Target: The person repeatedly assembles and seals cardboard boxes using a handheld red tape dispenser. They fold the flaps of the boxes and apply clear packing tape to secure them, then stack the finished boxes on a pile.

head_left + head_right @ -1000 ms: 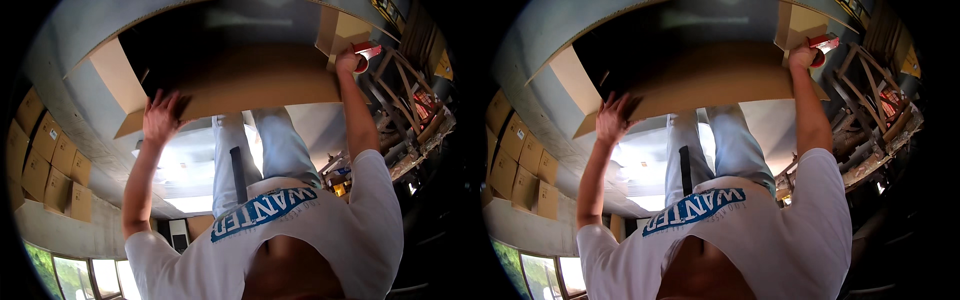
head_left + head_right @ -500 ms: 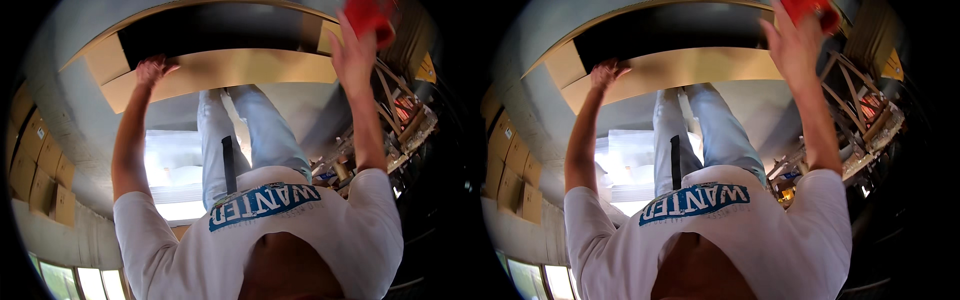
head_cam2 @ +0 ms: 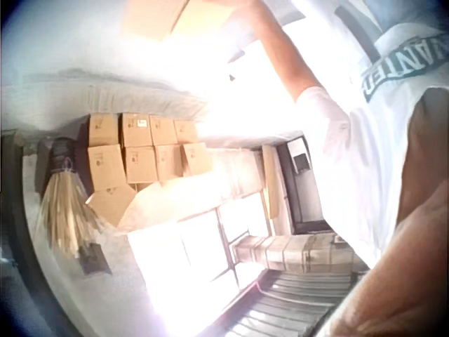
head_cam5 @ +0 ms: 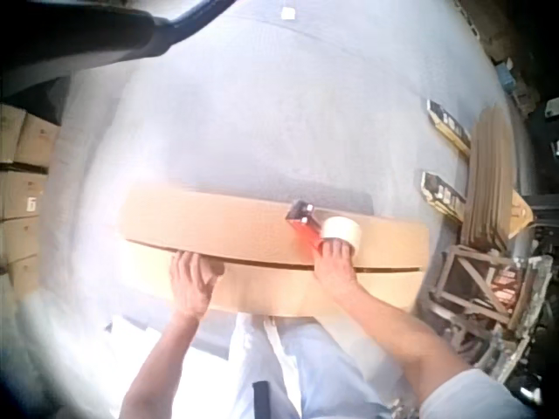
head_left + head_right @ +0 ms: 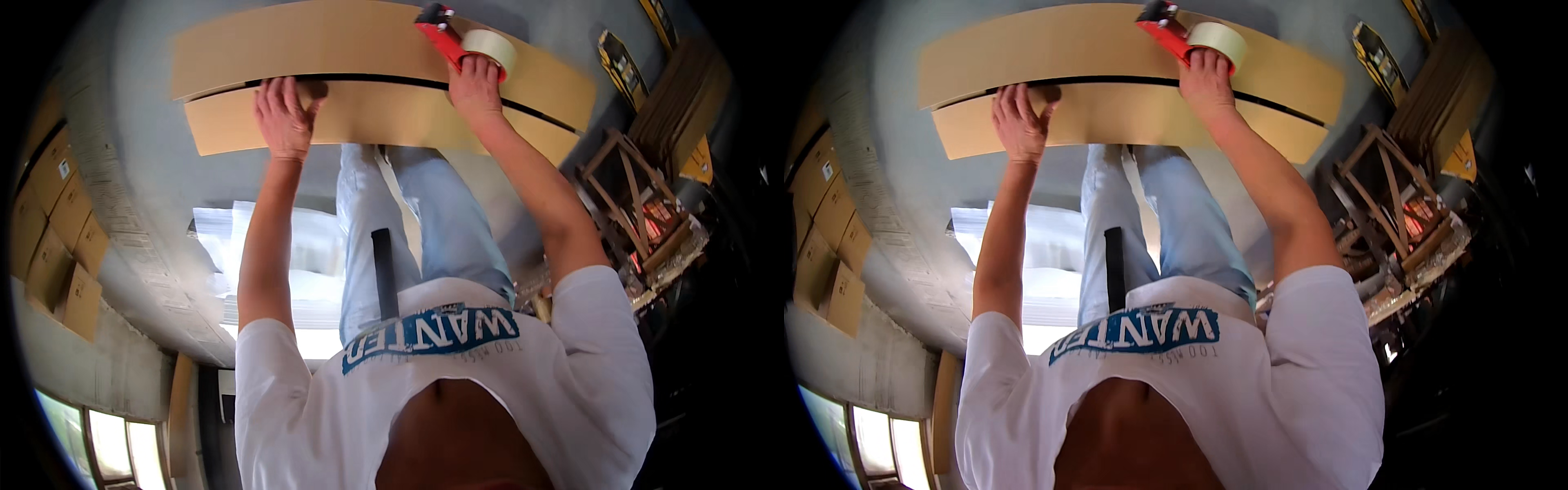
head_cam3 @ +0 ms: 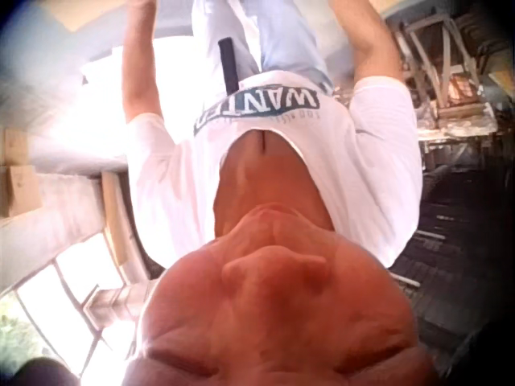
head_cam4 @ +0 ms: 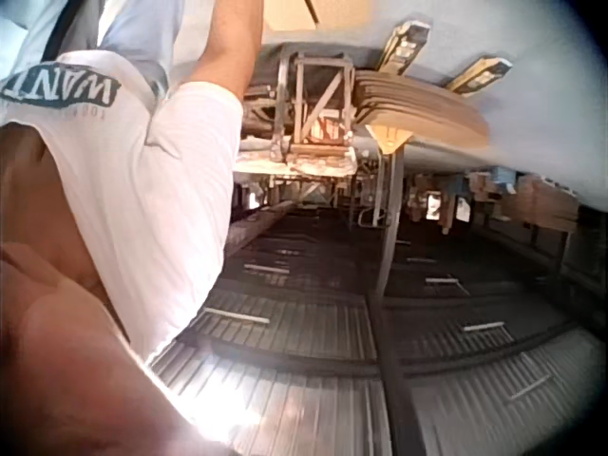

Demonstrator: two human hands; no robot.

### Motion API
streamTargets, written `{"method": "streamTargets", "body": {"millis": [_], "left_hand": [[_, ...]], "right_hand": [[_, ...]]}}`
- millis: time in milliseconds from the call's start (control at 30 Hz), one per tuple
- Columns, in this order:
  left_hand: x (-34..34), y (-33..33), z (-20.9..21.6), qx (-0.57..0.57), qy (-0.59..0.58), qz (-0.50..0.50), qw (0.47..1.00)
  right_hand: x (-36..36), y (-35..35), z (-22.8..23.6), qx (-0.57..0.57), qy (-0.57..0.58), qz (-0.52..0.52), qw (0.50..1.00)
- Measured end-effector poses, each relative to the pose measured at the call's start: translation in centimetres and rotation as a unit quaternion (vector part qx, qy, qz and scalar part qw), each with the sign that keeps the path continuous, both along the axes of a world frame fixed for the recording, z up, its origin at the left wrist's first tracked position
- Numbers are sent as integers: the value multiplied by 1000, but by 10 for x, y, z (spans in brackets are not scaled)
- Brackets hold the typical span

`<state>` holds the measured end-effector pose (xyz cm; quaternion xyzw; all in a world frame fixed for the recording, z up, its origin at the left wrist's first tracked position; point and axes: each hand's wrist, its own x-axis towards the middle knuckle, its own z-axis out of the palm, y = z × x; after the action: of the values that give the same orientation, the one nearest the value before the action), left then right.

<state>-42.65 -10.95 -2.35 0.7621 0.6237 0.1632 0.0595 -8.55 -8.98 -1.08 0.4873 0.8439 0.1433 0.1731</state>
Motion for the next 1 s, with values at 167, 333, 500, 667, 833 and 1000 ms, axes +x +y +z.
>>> {"method": "streamTargets", "body": {"millis": [167, 333, 500, 667, 833, 1000], "left_hand": [[33, 25, 42, -12, 11, -155, 988], [38, 39, -6, -157, 152, -193, 956], [49, 34, -24, -190, 142, -182, 954], [48, 30, -18, -133, 95, -188, 969], [26, 39, -23, -106, -5, -219, 970], [-32, 151, 0, -28, 123, -129, 984]], "right_hand": [[2, 11, 14, -93, -74, -10, 993], [1, 25, 48, -184, 110, -36, 976], [-1, -9, 107, -182, 490, -234, 820], [4, -49, 80, -1, 360, -360, 861], [-14, -71, 10, -52, 272, -378, 883], [-6, -89, -1, -10, 337, -306, 890]]}}
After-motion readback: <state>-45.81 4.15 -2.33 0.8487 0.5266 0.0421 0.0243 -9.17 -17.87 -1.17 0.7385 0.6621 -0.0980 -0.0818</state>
